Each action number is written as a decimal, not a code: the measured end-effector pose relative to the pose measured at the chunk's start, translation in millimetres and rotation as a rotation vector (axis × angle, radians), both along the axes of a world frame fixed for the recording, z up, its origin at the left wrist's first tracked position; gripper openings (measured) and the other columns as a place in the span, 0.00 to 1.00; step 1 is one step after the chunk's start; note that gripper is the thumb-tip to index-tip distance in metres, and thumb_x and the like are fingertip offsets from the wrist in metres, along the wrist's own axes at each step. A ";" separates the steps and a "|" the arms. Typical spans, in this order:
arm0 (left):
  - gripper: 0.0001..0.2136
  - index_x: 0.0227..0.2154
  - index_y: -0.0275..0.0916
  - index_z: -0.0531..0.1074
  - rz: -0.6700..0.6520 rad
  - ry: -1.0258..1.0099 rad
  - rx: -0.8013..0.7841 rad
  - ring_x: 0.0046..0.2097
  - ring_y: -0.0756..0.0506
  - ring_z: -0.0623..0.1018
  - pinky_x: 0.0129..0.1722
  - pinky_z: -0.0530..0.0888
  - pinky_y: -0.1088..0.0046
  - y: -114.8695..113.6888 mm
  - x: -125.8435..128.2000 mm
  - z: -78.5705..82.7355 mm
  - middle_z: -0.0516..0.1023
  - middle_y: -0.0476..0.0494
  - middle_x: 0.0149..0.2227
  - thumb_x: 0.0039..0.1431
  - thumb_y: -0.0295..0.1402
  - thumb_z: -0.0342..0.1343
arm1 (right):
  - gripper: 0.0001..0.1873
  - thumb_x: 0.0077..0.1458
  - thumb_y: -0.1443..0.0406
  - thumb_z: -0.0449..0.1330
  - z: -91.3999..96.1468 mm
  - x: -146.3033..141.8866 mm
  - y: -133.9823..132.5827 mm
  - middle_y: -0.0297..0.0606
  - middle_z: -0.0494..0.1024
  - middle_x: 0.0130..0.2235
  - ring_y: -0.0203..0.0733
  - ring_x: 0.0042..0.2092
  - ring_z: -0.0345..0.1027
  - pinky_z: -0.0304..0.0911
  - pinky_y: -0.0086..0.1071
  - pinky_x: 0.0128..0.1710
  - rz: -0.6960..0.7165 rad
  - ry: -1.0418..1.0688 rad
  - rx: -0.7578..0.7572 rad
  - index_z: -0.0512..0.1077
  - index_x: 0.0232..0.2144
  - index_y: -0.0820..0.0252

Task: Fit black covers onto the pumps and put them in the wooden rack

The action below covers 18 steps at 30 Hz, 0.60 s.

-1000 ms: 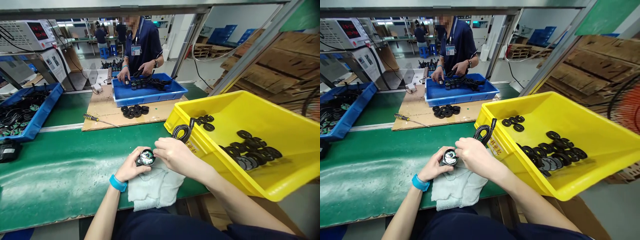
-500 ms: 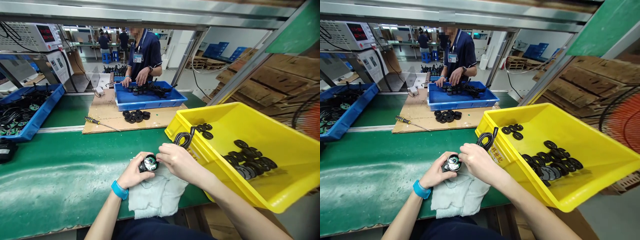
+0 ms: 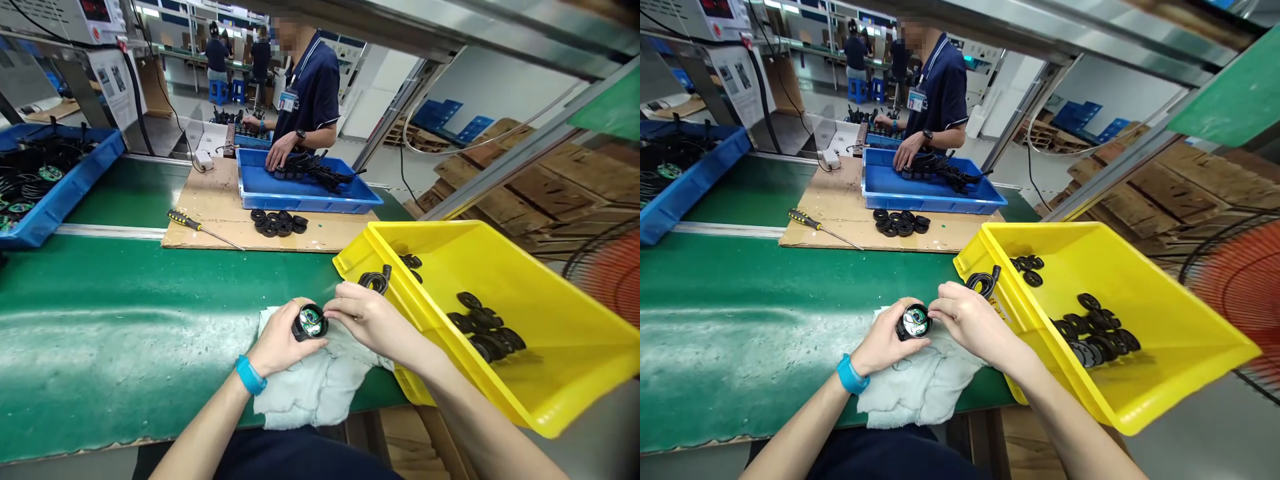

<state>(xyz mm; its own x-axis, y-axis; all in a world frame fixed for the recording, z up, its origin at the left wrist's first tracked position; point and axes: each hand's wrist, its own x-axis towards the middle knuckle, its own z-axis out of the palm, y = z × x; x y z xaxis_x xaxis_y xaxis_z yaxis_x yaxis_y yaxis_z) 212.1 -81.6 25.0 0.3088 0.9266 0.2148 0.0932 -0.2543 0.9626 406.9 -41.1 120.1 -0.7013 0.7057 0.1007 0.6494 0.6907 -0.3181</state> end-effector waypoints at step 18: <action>0.14 0.51 0.42 0.74 0.120 0.401 0.053 0.54 0.42 0.76 0.55 0.72 0.65 125.9 -63.3 26.7 0.77 0.40 0.52 0.68 0.39 0.51 | 0.12 0.65 0.68 0.56 -3.1 -4.6 -11.8 0.38 0.70 0.29 0.41 0.34 0.66 0.61 0.33 0.33 -0.088 0.071 0.062 0.77 0.31 0.61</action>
<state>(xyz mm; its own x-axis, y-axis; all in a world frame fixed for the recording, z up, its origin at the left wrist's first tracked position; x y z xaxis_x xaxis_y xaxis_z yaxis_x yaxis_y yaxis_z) 148.8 44.3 51.7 0.2685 0.9518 0.1481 0.4895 -0.2672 0.8300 402.2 -52.9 117.0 -0.6264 0.7550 0.1937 0.6856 0.6520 -0.3238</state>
